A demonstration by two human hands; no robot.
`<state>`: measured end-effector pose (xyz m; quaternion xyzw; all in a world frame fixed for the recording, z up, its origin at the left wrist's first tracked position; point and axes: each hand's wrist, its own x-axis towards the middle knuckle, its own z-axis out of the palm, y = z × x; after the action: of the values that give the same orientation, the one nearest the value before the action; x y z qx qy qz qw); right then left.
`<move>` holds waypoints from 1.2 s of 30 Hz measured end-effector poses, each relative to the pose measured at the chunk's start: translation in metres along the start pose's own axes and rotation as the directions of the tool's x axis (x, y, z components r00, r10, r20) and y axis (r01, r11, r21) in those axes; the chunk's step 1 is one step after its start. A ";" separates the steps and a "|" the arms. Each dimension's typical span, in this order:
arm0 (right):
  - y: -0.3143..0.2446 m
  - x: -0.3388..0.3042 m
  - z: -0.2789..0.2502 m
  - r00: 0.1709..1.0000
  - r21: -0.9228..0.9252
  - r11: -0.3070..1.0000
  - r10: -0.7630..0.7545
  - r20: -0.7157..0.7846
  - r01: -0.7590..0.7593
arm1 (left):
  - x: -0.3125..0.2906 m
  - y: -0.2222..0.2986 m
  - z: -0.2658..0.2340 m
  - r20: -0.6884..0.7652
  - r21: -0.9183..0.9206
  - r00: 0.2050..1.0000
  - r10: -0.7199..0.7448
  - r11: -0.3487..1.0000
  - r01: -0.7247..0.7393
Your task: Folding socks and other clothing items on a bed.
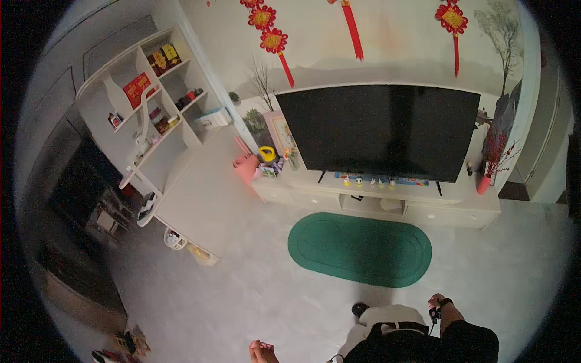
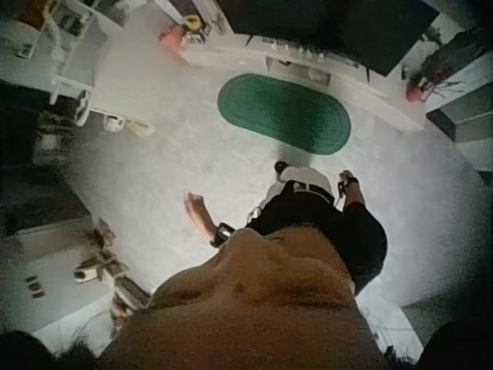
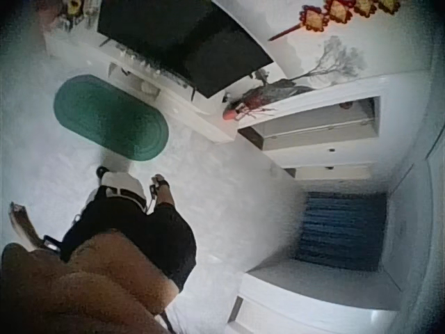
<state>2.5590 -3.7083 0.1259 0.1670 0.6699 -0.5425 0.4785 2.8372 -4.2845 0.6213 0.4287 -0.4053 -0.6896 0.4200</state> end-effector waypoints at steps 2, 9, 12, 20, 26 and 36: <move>-0.008 0.006 -0.001 0.970 0.379 0.909 0.090 0.227 -0.173 | -0.004 0.002 0.004 -0.007 -0.015 1.000 0.021 1.000 -0.021; -0.008 0.010 0.012 0.946 -0.817 0.573 -0.293 -0.140 0.057 | 0.020 -0.028 -0.016 0.032 -0.059 0.999 0.042 0.997 -0.040; -0.031 0.023 0.012 0.978 -0.818 0.570 -0.118 -0.174 -0.076 | 0.022 -0.030 -0.017 0.052 -0.061 0.998 0.024 0.998 -0.021; -0.018 0.024 0.010 0.985 -0.413 0.904 -0.155 -0.074 0.111 | 0.012 -0.021 -0.011 -0.026 -0.033 1.000 -0.003 0.999 0.003; -0.019 0.022 0.002 0.986 -0.470 0.872 -0.166 -0.025 0.135 | 0.008 -0.019 -0.014 -0.063 -0.082 0.997 -0.051 0.996 0.045; -0.012 0.014 -0.025 0.944 0.191 0.960 0.143 0.299 -0.206 | 0.003 -0.016 -0.011 -0.054 -0.141 0.997 -0.058 0.989 0.050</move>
<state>2.5319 -3.6942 0.1202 0.1988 0.5134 -0.5864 0.5942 2.8430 -4.2841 0.6027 0.4289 -0.3318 -0.7147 0.4417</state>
